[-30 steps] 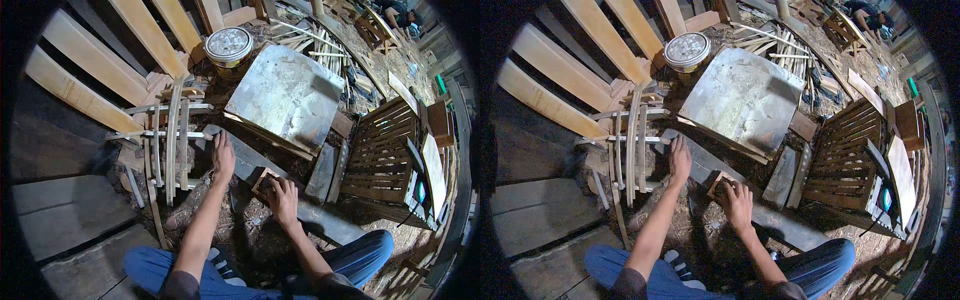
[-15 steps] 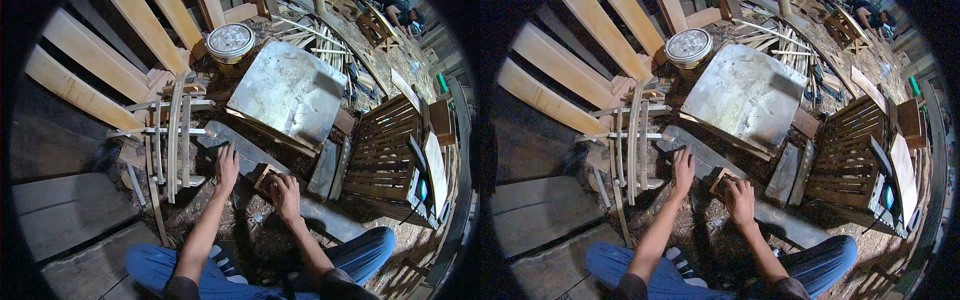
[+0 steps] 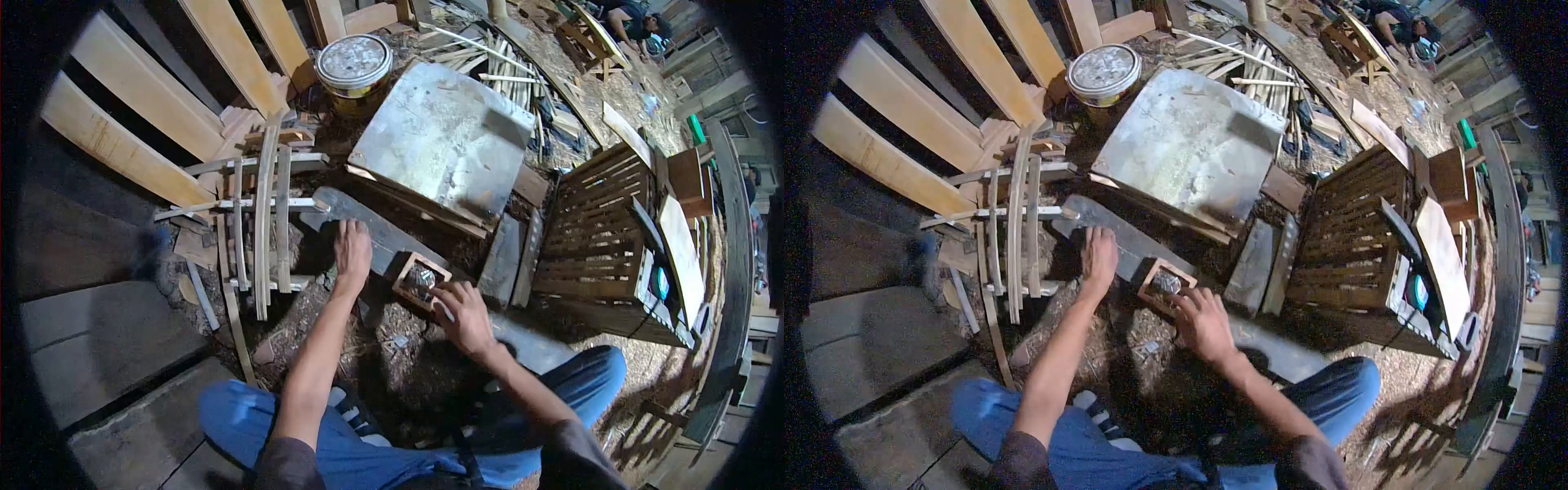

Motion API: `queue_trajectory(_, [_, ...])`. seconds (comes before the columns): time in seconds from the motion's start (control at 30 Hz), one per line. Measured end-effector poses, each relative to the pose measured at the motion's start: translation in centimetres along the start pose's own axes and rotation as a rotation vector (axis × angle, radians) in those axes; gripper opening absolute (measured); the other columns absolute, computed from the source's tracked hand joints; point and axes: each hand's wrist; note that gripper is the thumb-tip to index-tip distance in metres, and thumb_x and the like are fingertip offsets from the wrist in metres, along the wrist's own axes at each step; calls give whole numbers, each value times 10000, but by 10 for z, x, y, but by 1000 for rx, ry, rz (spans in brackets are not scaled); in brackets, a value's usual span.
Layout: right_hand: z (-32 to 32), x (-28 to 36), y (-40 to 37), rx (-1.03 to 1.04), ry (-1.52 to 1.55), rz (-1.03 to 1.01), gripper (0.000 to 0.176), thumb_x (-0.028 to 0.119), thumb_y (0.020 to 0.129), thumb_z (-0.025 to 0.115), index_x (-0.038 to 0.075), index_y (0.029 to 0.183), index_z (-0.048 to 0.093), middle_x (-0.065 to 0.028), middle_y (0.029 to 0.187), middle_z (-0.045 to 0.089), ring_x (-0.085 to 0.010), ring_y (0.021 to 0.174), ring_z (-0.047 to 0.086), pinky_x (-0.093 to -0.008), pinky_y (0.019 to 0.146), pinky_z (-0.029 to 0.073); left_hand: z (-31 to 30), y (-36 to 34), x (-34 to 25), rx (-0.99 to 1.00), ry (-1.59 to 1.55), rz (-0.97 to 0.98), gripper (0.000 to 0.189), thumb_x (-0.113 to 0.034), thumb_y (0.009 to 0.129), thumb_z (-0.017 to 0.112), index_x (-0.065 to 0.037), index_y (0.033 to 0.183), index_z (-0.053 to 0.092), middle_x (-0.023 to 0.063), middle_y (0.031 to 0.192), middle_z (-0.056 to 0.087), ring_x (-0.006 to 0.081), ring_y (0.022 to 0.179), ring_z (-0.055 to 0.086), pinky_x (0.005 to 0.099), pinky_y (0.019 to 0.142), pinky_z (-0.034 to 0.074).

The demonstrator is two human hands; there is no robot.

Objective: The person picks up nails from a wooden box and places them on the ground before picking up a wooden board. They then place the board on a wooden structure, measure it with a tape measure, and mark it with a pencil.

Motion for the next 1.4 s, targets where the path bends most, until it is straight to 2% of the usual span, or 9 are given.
queue_trajectory(0.17, [-11,-22,-21,-81,94,147,342,48,898,696,48,1240,693,-158,1235,675,-387,1143,609,-479,970,496,-31,-51,-57,-80,-429,211,150,-184,995,652,-43,946,669,119,998,647,274,1005,604,426,898,517])
queue_trajectory(0.27, [2,-24,-30,-205,200,239,334,40,902,689,34,1236,689,-181,1211,677,-416,1133,611,-490,983,501,-33,-74,-79,-10,-259,414,123,-175,966,686,-61,997,720,128,1193,712,261,1079,612,436,980,467])
queue_trajectory(0.3, [-5,-11,-26,-250,261,185,322,43,909,685,31,1230,687,-194,1198,671,-423,1108,612,-494,974,500,-27,-77,-79,-55,-282,431,93,-174,908,730,-94,953,746,60,1003,685,245,1045,587,442,919,427])
queue_trajectory(0.57, [30,-22,-50,-84,269,198,340,124,913,689,84,1250,682,-170,1143,683,-412,1069,634,-497,927,506,-60,-87,-84,-2,-234,298,156,-233,943,747,-107,1018,802,41,1023,734,256,982,609,414,895,405])
queue_trajectory(0.73, [68,-11,-67,52,288,172,340,151,926,682,84,1258,674,-175,1144,688,-417,1058,656,-519,924,529,-121,-173,-55,81,-296,173,174,-221,967,717,-98,1081,765,64,1099,724,286,1077,623,463,973,407])
queue_trajectory(0.87, [122,-12,-92,98,99,20,291,206,944,671,90,1211,685,-190,1128,693,-405,1047,678,-509,875,572,-83,-228,-16,114,-248,0,262,-201,965,714,-89,1201,706,116,1203,691,327,1162,605,493,1028,414])
queue_trajectory(0.93, [131,-11,-98,355,71,127,274,209,950,664,79,1190,683,-187,1128,689,-412,1044,683,-518,850,581,-56,-232,-2,90,-248,65,296,-197,917,736,-95,1192,697,111,1192,688,349,1161,589,485,1013,438])
queue_trajectory(1.2, [179,24,-137,-100,28,468,267,171,929,707,91,1183,726,-179,1031,668,-394,1037,667,-495,862,556,-23,-254,10,248,-306,95,318,-191,906,754,-92,1206,712,109,1193,664,317,1176,566,495,1049,419])
queue_trajectory(1.4, [201,-16,-131,-227,-80,212,247,134,932,695,133,1168,767,-134,980,655,-339,928,647,-447,815,536,-23,-248,-7,198,-343,100,321,-177,897,759,-105,1207,715,102,1188,661,320,1203,556,497,1075,409])
Point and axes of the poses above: each hand's wrist, its own y-axis towards the middle knuckle, its own z-axis out of the palm, x = y × z
